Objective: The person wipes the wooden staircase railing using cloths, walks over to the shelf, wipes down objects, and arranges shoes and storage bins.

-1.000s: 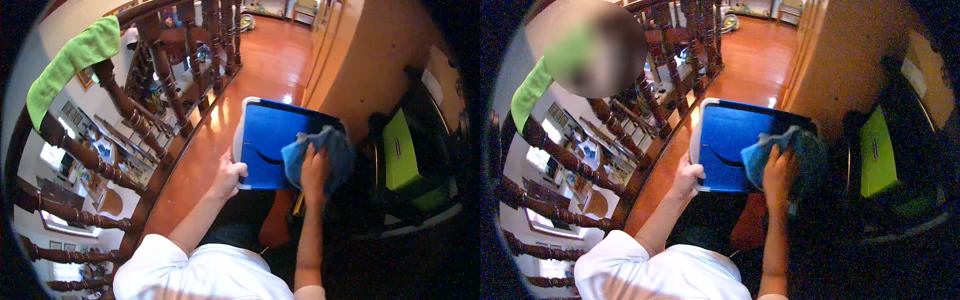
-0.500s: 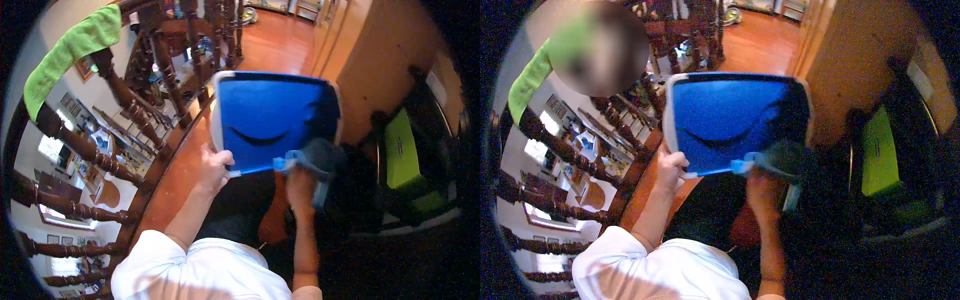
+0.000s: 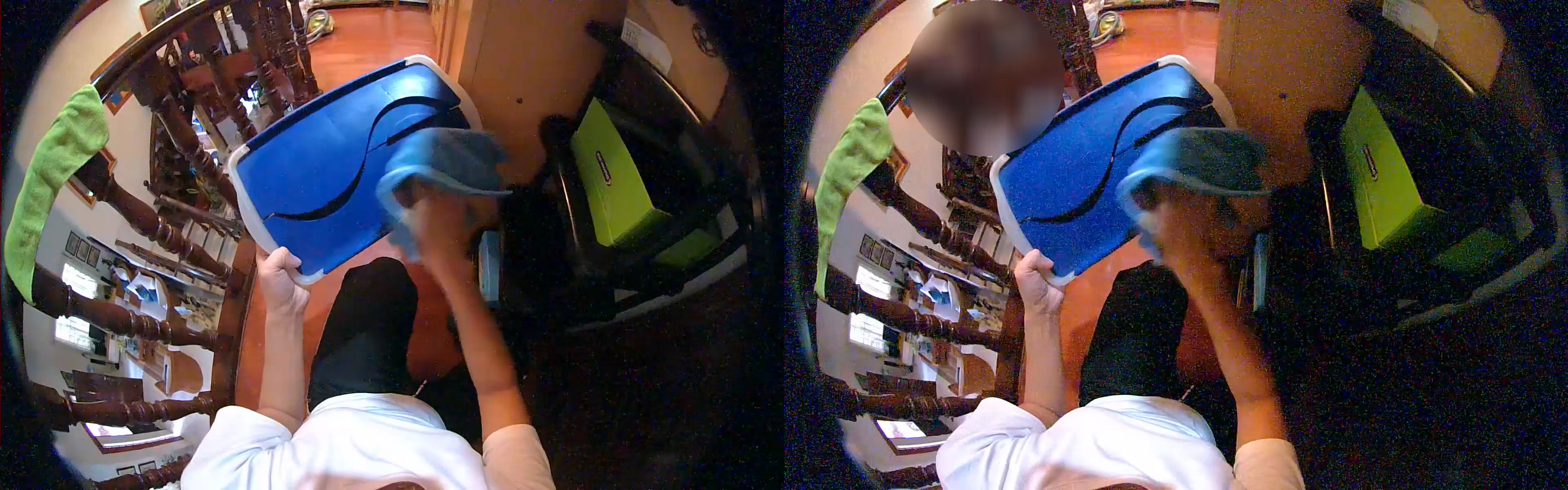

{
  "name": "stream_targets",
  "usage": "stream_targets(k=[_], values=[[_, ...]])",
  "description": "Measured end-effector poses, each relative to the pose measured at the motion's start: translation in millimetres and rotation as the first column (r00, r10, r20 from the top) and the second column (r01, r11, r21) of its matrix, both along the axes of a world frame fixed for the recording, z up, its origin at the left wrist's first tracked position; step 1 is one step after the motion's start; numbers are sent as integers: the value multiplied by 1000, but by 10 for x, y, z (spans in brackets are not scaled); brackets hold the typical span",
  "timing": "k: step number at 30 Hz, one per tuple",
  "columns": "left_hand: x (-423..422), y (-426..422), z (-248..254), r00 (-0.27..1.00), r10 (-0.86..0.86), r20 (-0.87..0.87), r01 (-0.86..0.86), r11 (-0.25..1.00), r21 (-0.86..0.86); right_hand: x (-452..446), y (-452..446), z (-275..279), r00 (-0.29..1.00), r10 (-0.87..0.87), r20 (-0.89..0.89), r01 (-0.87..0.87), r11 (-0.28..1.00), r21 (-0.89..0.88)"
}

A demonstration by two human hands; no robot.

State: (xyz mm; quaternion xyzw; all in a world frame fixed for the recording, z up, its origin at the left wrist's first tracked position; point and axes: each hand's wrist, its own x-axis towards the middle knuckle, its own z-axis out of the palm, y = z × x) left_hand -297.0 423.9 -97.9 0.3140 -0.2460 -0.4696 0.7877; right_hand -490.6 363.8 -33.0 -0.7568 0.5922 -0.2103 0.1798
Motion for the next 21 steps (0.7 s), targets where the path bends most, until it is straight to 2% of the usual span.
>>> stream_targets(k=[1, 2, 3, 5, 7, 8, 9, 11, 12, 13, 15, 16, 17, 18, 19, 20, 21], values=[[-49, -14, 19, 1000, 1, -11, -1, 1000, 9, 103, 22, -254, 976, 215, 38, -183, 903, -389], [-75, -24, 31, 1000, 3, -22, -3, 1000, 21, 289, 137, -418, 987, 142, -81, -156, 674, -722], [-61, -32, 33, 1000, 1, -19, 0, 1000, 23, 287, 240, -392, 975, 219, -41, -184, 684, -706], [6, -36, 14, 999, -30, -11, 30, 999, 19, 225, 173, -457, 930, 363, 59, -270, 782, -561], [95, -84, -111, 999, -32, -19, 33, 999, 43, 138, 123, -416, 943, 310, 125, -264, 920, -290], [132, -105, -146, 998, -45, -32, 47, 997, 56, 131, 108, -369, 928, 266, 261, -196, 944, -266], [104, -89, -96, 999, -39, -32, 41, 998, 54, 172, 125, -420, 927, 272, 260, -201, 942, -268], [-22, -67, 44, 997, -50, -53, 52, 998, 43, 285, 197, -575, 826, 438, 354, -290, 870, -399], [102, -68, -180, 992, -118, -51, 121, 991, 53, 359, 239, -522, 791, 581, 191, -401, 729, -555], [-36, -82, -101, 999, -9, -31, 13, 989, 145, 373, 443, -390, 849, 503, -160, -473, 589, -655], [-94, -33, 21, 998, -55, -14, 56, 992, 117, 457, 438, -382, 910, 353, -216, -385, 531, -755], [-168, 2, 113, 999, -40, 7, 40, 998, 52, 463, 278, -514, 888, 458, 23, -341, 692, -637], [-217, 37, 170, 999, -23, 26, 23, 1000, -12, 467, 69, -625, 825, 493, 276, -330, 817, -474], [-191, 59, 175, 995, -58, 83, 60, 998, -28, 314, 49, -262, 837, 408, 364, -272, 888, -370], [-149, 86, 166, 995, -55, 83, 57, 998, -30, 131, -55, 23, 929, 235, 285, -228, 972, -58], [-103, 118, 152, 989, -75, 127, 78, 997, -15, 37, -243, 90, 980, 89, 180, -73, 993, -93], [-83, 147, 137, 981, -97, 170, 98, 995, 0, 10, -361, 120, 980, 91, 179, -75, 993, -95]])
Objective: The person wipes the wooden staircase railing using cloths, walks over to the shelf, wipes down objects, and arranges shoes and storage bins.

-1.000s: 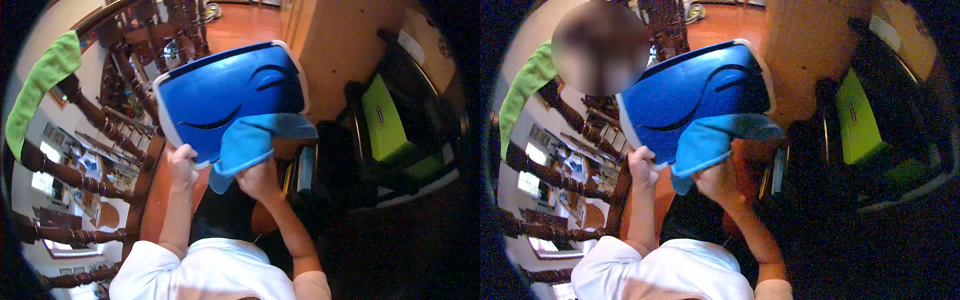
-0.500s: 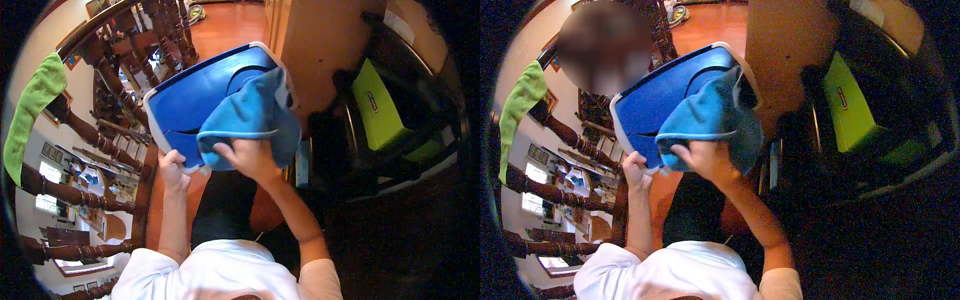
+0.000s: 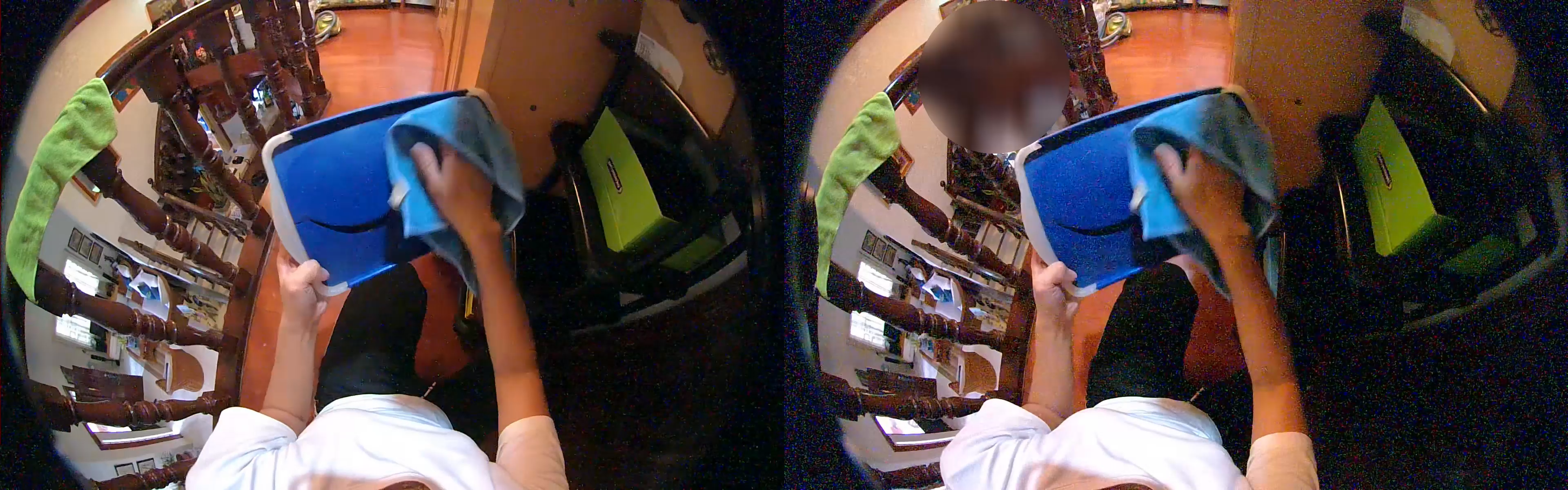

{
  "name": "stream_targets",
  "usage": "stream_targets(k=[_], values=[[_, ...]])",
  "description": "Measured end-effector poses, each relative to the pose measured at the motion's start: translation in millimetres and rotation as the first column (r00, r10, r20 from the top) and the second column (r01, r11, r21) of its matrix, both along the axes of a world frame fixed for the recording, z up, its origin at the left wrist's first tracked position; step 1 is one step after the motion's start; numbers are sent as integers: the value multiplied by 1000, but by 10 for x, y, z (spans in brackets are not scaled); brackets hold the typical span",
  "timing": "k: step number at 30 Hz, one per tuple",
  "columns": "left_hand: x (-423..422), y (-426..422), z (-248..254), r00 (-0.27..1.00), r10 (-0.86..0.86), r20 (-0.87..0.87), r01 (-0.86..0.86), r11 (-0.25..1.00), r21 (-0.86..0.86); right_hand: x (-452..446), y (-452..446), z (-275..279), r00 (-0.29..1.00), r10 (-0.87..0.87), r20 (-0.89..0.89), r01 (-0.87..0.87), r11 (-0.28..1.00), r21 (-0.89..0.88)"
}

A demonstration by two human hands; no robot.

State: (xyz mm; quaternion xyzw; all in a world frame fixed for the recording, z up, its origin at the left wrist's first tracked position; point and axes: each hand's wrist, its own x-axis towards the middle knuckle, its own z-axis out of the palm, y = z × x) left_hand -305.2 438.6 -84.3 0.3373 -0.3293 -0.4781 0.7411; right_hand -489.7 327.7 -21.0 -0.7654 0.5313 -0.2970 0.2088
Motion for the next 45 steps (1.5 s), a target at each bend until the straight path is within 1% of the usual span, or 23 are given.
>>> stream_targets(k=[2, 3, 4, 5, 7, 12, 14, 16, 18, 24, 25, 26, 28, 29, 30, 31, 32, 34, 35, 37, 38, 41, 45], values=[[-55, 27, -17, 1000, 9, 20, -10, 1000, 24, -43, -141, 37, 979, -192, 70, 204, 905, -374], [-79, 22, -40, 1000, 19, -2, -19, 999, 42, 63, -76, 81, 981, -192, 17, 189, 939, -289], [-110, 11, -66, 999, 25, -23, -24, 998, 60, 194, -14, 8, 993, -101, 52, 111, 967, -231], [-104, 1, -96, 999, 18, -31, -15, 997, 81, 330, 81, -189, 974, 60, -218, -163, 858, -488], [-143, -3, -94, 998, 36, -53, -32, 997, 71, 603, 351, -194, 926, 339, -169, -371, 720, -587], [128, -19, -181, 995, 53, 82, -59, 995, 80, 433, -13, 134, 957, 228, -182, -288, 638, -714], [241, 73, -141, 983, 125, 132, -150, 968, 203, 80, -318, 397, 998, 47, -48, -64, 870, -490], [314, 91, -108, 995, 94, 11, -94, 995, 25, -327, -563, 394, 925, -344, -159, 206, 808, -553], [410, 83, -173, 971, 220, -97, -214, 974, 68, -721, -648, 267, 916, -301, 266, 363, 904, -226], [593, -81, -153, 939, 55, -339, 4, 985, 172, -689, -553, -1215, 647, -689, 327, 703, 705, 95], [524, -76, -85, 934, 17, -356, 39, 988, 151, -510, 118, -638, 536, -276, 798, 404, 914, 44], [504, -101, -136, 936, 0, -352, 60, 985, 161, -563, 168, -901, 526, -296, 797, 424, 904, 55], [515, -140, -240, 939, -84, -333, 137, 981, 138, -665, 154, -1522, 837, -529, 142, 547, 818, -178], [472, -175, -276, 921, -87, -381, 150, 979, 139, -668, 293, -1515, 830, -539, 145, 557, 813, -170], [424, -180, -264, 921, -96, -378, 159, 977, 139, -681, 442, -1418, 611, -450, 651, 583, 812, 15], [365, -185, -245, 939, -82, -334, 126, 986, 110, -721, 524, -1315, 163, -289, 943, 507, 845, 171], [326, -191, -239, 954, -64, -292, 91, 993, 80, -792, 513, -1230, 165, -288, 943, 512, 842, 167], [416, -244, -288, 919, -159, -361, 191, 980, 54, -968, 383, -1053, 322, -433, 842, 883, 458, -102], [419, -257, -279, 925, -124, -359, 161, 984, 75, -1081, 312, -968, 319, -436, 841, 884, 457, -99], [423, -247, -291, 930, -93, -354, 135, 986, 95, -1300, 143, -822, 652, -736, 183, 723, 676, 143], [422, -247, -323, 928, -109, -356, 147, 986, 83, -1319, 24, -929, 649, -738, 186, 725, 674, 142], [416, -215, -372, 941, -80, -330, 125, 985, 119, -1278, -359, -1601, 403, -740, -538, 701, 627, -339], [312, -157, -305, 947, -99, -305, 154, 975, 161, -1162, 231, -1595, 480, -717, -505, 556, 694, -458]])
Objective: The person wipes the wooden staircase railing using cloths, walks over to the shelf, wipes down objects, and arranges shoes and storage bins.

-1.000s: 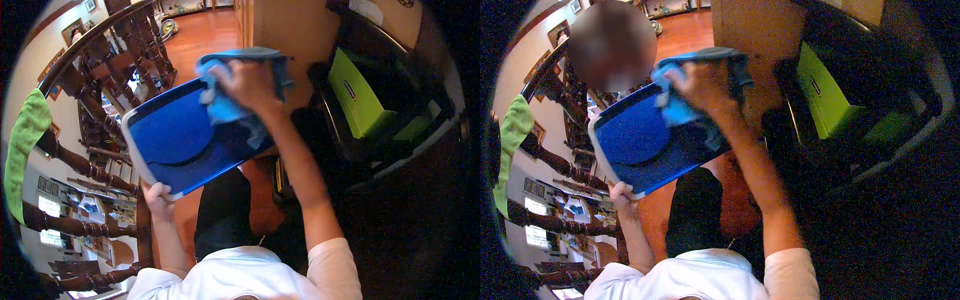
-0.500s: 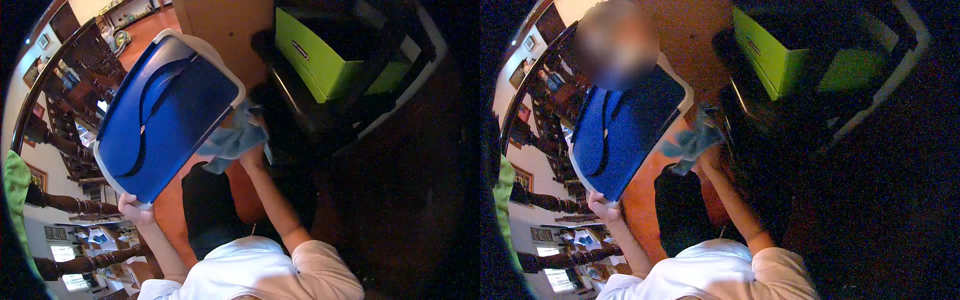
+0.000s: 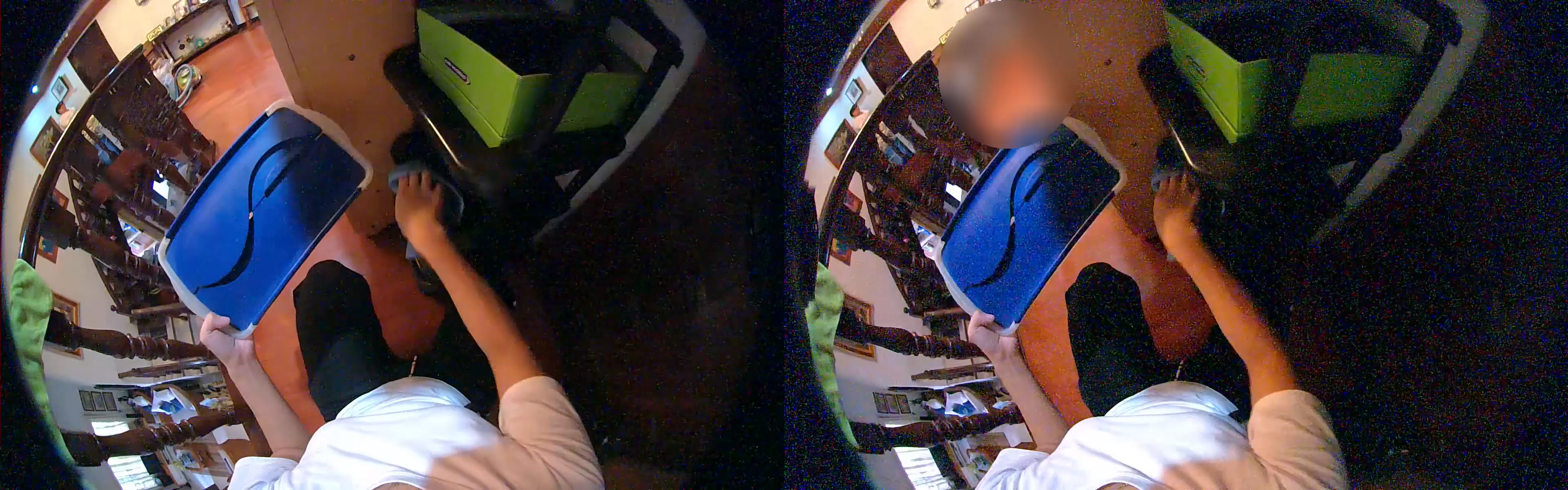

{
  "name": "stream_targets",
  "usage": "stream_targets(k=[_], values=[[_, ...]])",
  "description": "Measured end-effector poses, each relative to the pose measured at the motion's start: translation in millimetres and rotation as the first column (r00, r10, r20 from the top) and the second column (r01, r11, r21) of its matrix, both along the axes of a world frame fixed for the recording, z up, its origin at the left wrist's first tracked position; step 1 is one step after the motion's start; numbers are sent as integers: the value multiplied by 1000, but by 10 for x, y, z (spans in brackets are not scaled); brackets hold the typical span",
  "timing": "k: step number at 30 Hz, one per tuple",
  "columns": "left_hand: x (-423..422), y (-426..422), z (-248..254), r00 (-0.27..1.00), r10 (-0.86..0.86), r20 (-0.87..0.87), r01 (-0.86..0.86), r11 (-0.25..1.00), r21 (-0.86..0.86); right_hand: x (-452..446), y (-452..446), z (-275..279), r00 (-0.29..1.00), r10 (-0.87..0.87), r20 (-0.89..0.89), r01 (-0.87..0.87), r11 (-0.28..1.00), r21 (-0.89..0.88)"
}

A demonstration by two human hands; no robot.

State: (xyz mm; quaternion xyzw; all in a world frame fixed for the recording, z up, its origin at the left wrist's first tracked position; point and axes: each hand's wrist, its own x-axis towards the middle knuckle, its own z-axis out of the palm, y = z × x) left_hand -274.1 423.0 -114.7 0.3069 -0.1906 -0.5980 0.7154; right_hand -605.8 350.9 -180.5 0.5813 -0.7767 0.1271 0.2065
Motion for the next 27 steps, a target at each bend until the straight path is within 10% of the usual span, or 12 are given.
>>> stream_targets(k=[4, 8, 11, 13, 15, 17, 19, 20, 22, 23, 25, 27], values=[[69, -74, -118, 999, -40, 11, 41, 999, -26, 9, 837, 190, 968, 139, -210, -127, 989, 73], [211, -121, -216, 998, -54, 24, 53, 998, 23, -363, 1506, 492, 811, 565, 154, -516, 814, -267], [253, -118, -179, 994, -103, 33, 103, 995, -2, -852, 1686, 369, 844, 486, 227, -182, 656, -732], [309, -135, -177, 992, -115, 45, 114, 993, 24, -1288, 1450, 422, 974, 67, 219, 150, 536, -831], [247, -109, -141, 990, -127, 58, 124, 991, 45, -1807, 1074, 321, 932, 148, 332, 184, 596, -782], [194, -31, -35, 982, -187, 24, 186, 981, 49, -2104, 803, 136, 986, 13, -168, -26, 997, -78], [366, -76, -210, 957, -290, 25, 290, 956, -45, -1743, 717, 204, 993, 8, 121, -7, 1000, -9], [282, -7, -149, 959, -285, 13, 285, 958, -32, -1825, 411, 46, 969, 107, 223, -202, 864, 462], [338, -27, -228, 942, -336, 6, 335, 941, -45, -1115, 630, 498, 180, 338, 924, -570, 801, -182], [301, -28, -214, 940, -340, 7, 340, 939, -47, -1151, 336, 249, 181, 339, 923, -566, 804, -184], [189, -25, -168, 950, -310, 21, 311, 950, -17, -1397, -266, -318, 428, 864, 263, -852, 483, -203], [132, -16, -139, 949, -314, 27, 314, 949, -16, -1655, -384, -289, 644, 659, 389, -686, 722, -86]])
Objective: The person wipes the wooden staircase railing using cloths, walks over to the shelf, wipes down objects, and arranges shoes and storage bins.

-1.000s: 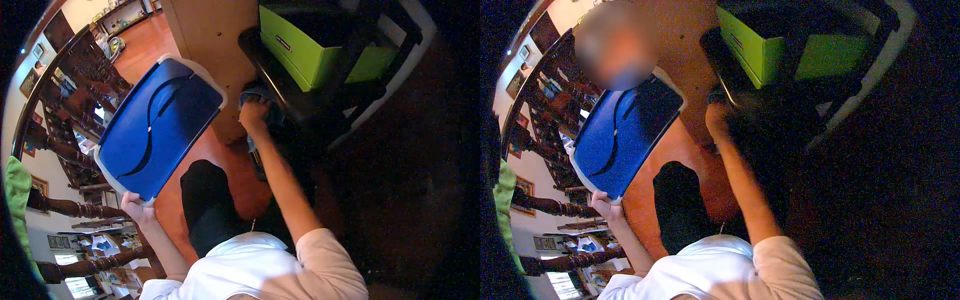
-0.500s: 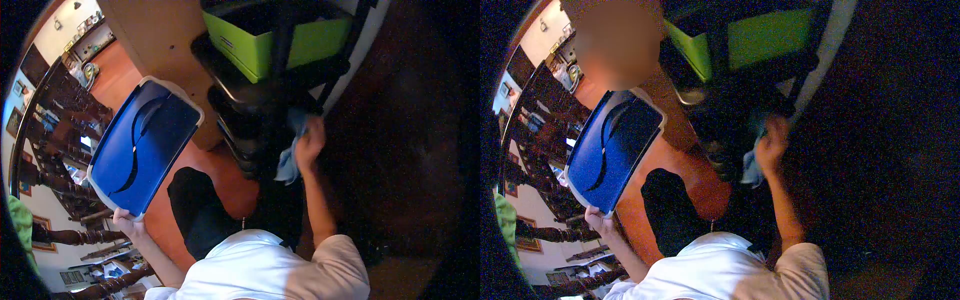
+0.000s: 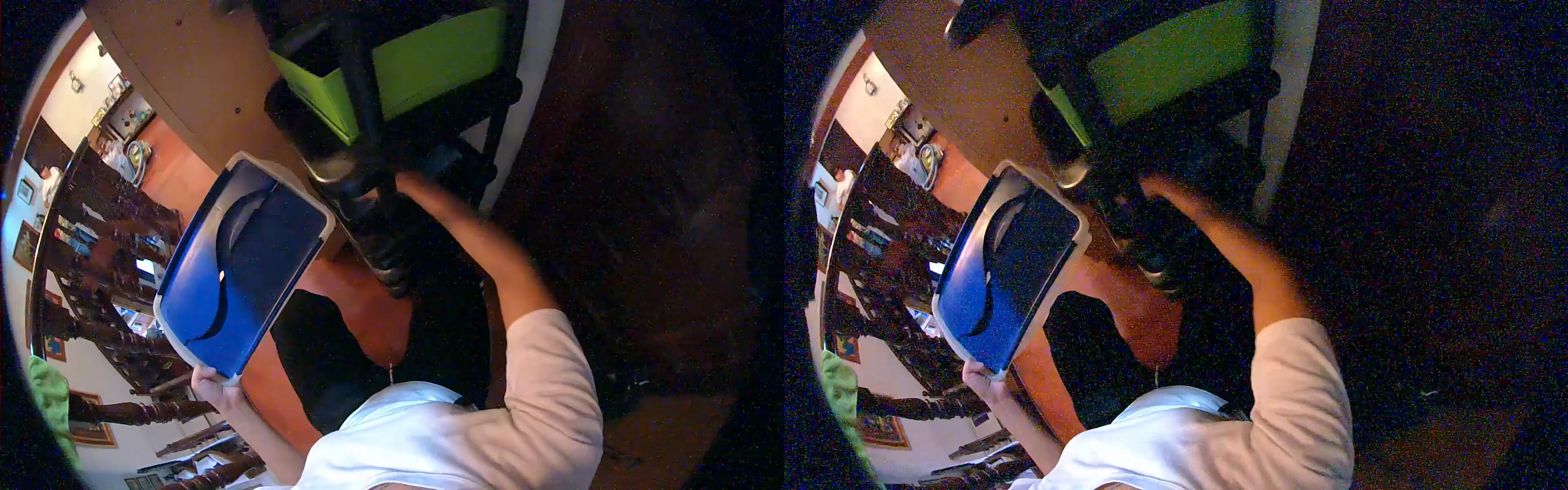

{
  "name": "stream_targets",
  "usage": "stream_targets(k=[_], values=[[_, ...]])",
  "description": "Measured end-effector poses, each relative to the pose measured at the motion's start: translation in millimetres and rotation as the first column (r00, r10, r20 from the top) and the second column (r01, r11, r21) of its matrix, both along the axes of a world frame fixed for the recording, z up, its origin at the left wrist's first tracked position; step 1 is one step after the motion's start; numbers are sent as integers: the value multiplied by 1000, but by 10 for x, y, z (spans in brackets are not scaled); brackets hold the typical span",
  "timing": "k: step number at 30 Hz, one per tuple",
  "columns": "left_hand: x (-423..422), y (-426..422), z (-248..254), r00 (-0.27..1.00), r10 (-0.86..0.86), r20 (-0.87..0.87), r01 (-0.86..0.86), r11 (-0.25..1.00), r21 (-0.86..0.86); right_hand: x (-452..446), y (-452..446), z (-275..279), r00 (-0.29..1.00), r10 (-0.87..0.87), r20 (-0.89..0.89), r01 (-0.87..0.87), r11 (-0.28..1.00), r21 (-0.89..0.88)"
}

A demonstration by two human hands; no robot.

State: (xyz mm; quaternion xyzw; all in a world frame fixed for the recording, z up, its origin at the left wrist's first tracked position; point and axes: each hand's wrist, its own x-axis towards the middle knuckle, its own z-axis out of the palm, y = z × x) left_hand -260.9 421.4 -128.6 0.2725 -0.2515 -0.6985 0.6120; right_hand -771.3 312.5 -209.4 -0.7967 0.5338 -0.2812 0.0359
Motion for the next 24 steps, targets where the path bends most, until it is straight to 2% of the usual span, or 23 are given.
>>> stream_targets(k=[3, 4, 5, 7, 9, 10, 12, 13, 15, 17, 18, 22, 24], values=[[16, 12, 23, 1000, 21, -9, -21, 1000, 0, -527, 109, 75, 931, -355, -84, 356, 934, -4], [41, 43, 7, 999, 45, -26, -45, 999, 8, -716, 170, 109, 877, -467, -111, 467, 884, -28], [132, 7, -52, 1000, -19, -25, 19, 1000, -16, -896, 257, 139, 810, -572, -129, 569, 820, -64], [124, 28, -49, 1000, 21, 5, -21, 1000, -6, -1153, 350, 256, 685, -714, -149, 706, 700, -106], [72, 69, 21, 997, 66, 39, -66, 998, -1, -1202, 398, 319, 620, -766, -170, 760, 640, -110], [-43, 105, 114, 999, 42, 34, -42, 999, 13, -1120, 398, 333, 631, -751, -193, 751, 654, -94], [-103, 104, 159, 1000, 15, 26, -15, 1000, 26, -795, 387, 294, 747, -626, -225, 642, 767, -4], [-102, 86, 133, 1000, 0, 3, 0, 999, 33, -566, 357, 263, 836, -508, -208, 532, 843, 77], [-69, 29, 48, 1000, -15, -23, 16, 999, 37, -70, 247, 225, 973, -224, -61, 232, 952, 201], [1, -25, -52, 996, -90, -15, 90, 996, 0, 276, 10, 140, 1000, -1, 7, 0, 985, 170], [-28, -40, -46, 996, -92, -20, 91, 996, -7, 358, -79, 152, 999, 49, 0, -49, 989, 138], [-189, 31, 28, 997, -63, -36, 63, 998, 1, 239, -193, 204, 999, -6, -41, 9, 997, 77], [-147, 17, 1, 989, -140, -49, 138, 990, -38, 47, -59, 149, 991, -118, -63, 122, 990, 65]])
